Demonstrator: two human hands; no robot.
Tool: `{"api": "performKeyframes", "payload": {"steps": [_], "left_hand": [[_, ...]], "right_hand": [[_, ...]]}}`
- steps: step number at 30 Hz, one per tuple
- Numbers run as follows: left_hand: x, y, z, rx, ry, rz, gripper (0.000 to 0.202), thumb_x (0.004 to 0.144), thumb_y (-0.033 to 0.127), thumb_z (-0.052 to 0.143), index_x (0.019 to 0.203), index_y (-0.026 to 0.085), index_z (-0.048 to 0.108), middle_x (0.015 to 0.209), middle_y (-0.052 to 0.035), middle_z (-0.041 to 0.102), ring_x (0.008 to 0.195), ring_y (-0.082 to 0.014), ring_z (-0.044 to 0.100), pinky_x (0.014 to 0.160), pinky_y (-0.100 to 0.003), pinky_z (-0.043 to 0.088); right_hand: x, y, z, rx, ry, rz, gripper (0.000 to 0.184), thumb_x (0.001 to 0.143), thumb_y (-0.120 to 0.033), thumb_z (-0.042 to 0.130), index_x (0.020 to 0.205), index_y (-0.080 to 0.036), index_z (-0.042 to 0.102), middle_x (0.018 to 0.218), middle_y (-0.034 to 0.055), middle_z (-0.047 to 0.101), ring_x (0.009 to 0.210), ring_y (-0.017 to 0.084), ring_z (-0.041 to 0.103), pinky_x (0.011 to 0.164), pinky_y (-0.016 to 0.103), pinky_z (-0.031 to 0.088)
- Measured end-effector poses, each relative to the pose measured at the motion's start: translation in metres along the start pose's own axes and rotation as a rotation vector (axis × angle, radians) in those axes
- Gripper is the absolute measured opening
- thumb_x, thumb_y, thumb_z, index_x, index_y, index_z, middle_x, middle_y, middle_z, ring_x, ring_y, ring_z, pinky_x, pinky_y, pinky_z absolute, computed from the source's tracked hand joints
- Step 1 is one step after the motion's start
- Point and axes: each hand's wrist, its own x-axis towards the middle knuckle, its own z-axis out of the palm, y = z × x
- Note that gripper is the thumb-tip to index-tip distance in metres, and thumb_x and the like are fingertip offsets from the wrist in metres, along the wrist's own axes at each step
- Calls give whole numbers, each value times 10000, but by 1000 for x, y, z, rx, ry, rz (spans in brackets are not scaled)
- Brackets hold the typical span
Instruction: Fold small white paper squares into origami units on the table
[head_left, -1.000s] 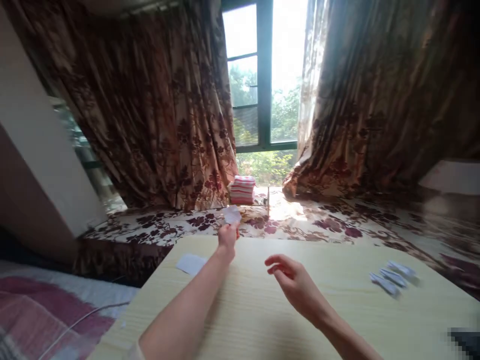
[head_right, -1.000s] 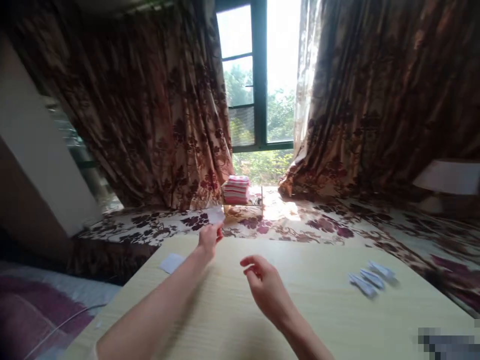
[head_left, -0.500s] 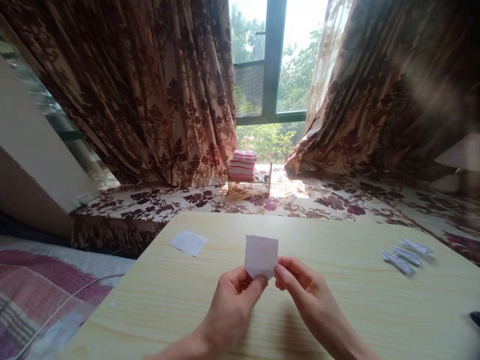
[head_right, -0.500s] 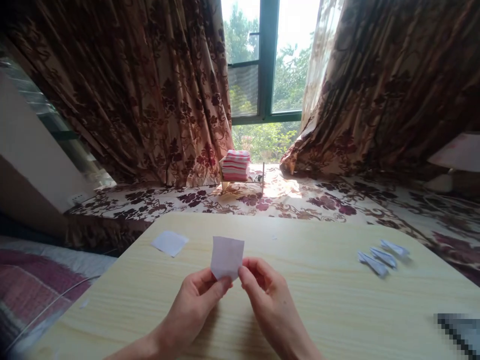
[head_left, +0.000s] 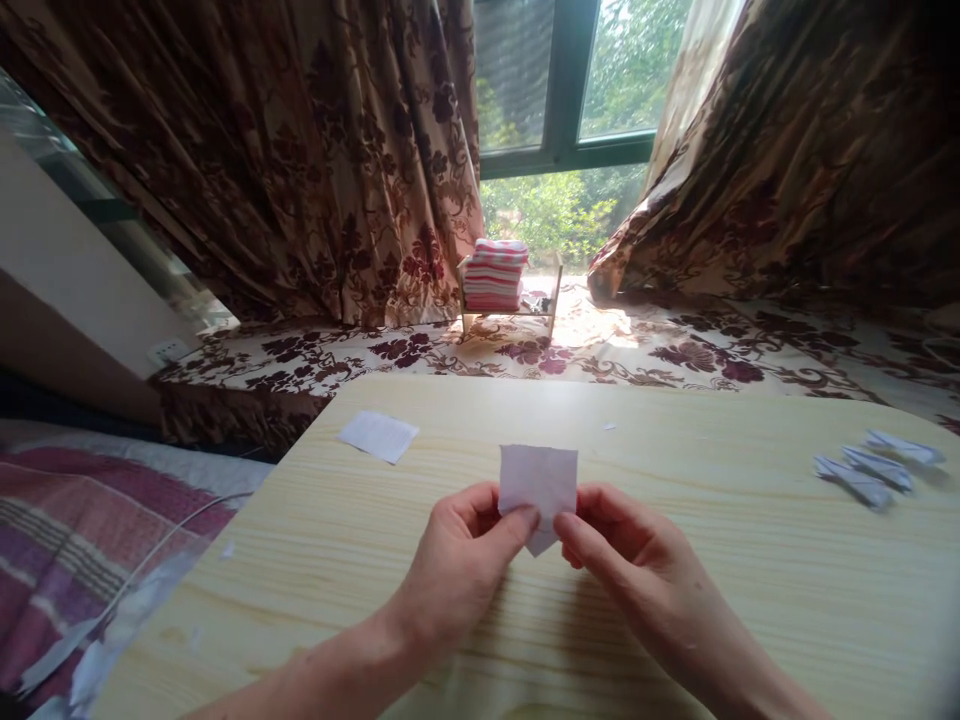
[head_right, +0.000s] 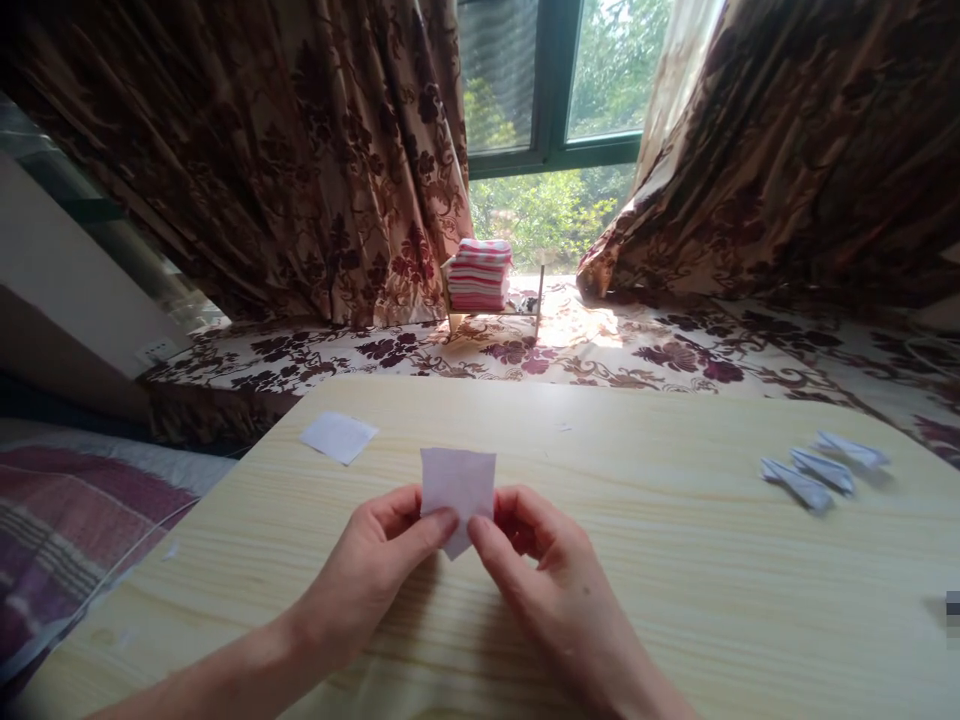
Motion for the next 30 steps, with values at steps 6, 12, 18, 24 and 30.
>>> {"api": "performKeyframes", "payload": {"steps": [6, 12, 18, 24, 30], "left_hand": [[2, 0, -2, -41, 42, 31, 186, 711, 285, 707, 823, 136, 699, 796, -41, 724, 766, -159, 615, 721, -241, 474], [5, 2, -4, -17, -11, -18, 192, 718, 293, 679, 795, 126, 733, 738, -41, 718, 686, -143, 597, 660, -229, 465], [4, 1, -4, 22, -6, -33, 205, 714, 306, 679, 783, 126, 747, 712, -48, 706, 689, -162, 601, 663, -250, 456], [3, 2, -2, 68, -18, -32, 187, 699, 282, 669, 760, 130, 760, 691, -40, 703, 650, -160, 596, 639, -253, 459], [1, 1, -2, 167, -15, -15, 185, 744, 226, 610, 798, 146, 767, 674, -15, 693, 621, -129, 576, 596, -216, 442]], "right_hand": [[-1, -2, 3, -16, -35, 25, 235, 797, -400, 585, 739, -178, 634, 671, 19, 647, 577, 130, 573, 528, 216, 460], [-1, -2, 4, -45, -54, 55, 256, 783, -413, 581, 707, -177, 646, 667, 32, 665, 616, 159, 606, 552, 242, 483], [-1, 2, 5, -98, 11, -41, 165, 800, -350, 582, 758, -198, 631, 704, 30, 680, 654, 170, 636, 600, 267, 515], [-2, 1, 2, -138, 64, -126, 128, 826, -311, 571, 780, -204, 622, 707, 19, 657, 664, 163, 632, 591, 252, 511], [-4, 0, 1, -137, 62, -90, 152, 838, -339, 567, 768, -213, 615, 717, 20, 635, 684, 166, 611, 609, 255, 490]]}}
